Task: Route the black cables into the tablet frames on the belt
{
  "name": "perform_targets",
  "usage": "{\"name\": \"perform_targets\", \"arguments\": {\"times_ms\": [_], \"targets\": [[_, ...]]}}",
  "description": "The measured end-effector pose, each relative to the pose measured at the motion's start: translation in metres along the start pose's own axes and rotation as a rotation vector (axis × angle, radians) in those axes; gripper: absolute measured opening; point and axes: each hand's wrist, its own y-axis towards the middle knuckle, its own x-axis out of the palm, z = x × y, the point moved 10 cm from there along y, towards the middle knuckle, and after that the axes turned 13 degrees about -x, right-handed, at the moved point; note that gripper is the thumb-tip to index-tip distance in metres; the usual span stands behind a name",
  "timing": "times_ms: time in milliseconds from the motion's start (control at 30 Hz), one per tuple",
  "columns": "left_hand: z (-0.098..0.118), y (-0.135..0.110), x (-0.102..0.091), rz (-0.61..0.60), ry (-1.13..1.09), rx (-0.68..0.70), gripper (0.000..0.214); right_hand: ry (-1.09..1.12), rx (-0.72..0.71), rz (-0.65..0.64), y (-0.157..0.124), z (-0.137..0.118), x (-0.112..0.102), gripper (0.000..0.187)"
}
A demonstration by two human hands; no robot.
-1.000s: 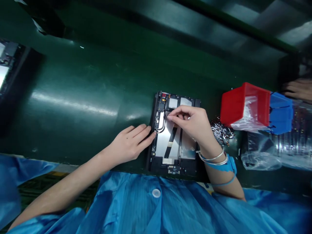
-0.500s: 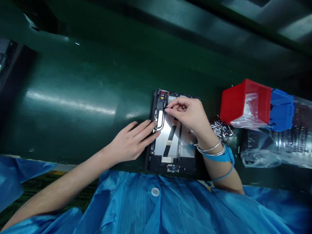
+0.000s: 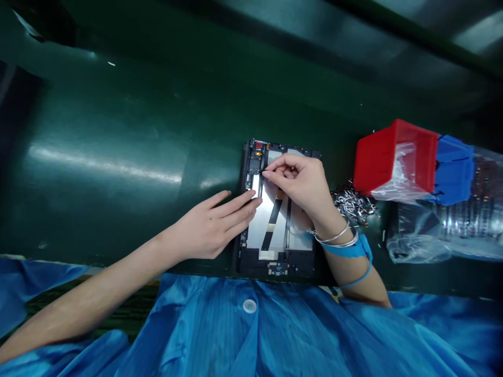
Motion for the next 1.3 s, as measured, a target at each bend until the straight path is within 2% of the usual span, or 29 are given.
{"name": "perform_targets", "arguments": {"times_ms": [733,833,933,1067,1167,1233,1300], "targets": [[0.001,0.005,-0.001,-0.045,-0.016,0.034,0.044,-0.099,-0.033,-0.013,-0.001,-0.004,0.001,0.006],[0.002,0.013,-0.005,0.000,0.002,0.025,0.042,-0.175,-0.066,-0.045,-0.001,-0.011,0.002,0.005],[-0.005,0.026,-0.009,0.051,0.005,0.006,0.039,-0.378,-0.146,-0.012,-0.005,-0.031,-0.012,0.012],[-0.026,0.036,-0.012,0.049,-0.118,-0.135,0.043,-0.615,-0.184,0.124,-0.040,-0.053,-0.054,0.025],[-0.041,0.015,-0.022,0.173,-0.256,-0.415,0.045,-0.743,-0.097,0.185,-0.087,-0.041,-0.077,0.031],[-0.040,-0.012,-0.021,0.241,-0.265,-0.619,0.046,-0.831,-0.003,0.168,-0.119,-0.024,-0.077,0.036],[-0.025,-0.033,-0.010,0.208,-0.256,-0.710,0.050,-0.829,0.076,0.085,-0.141,-0.006,-0.063,0.042]]}}
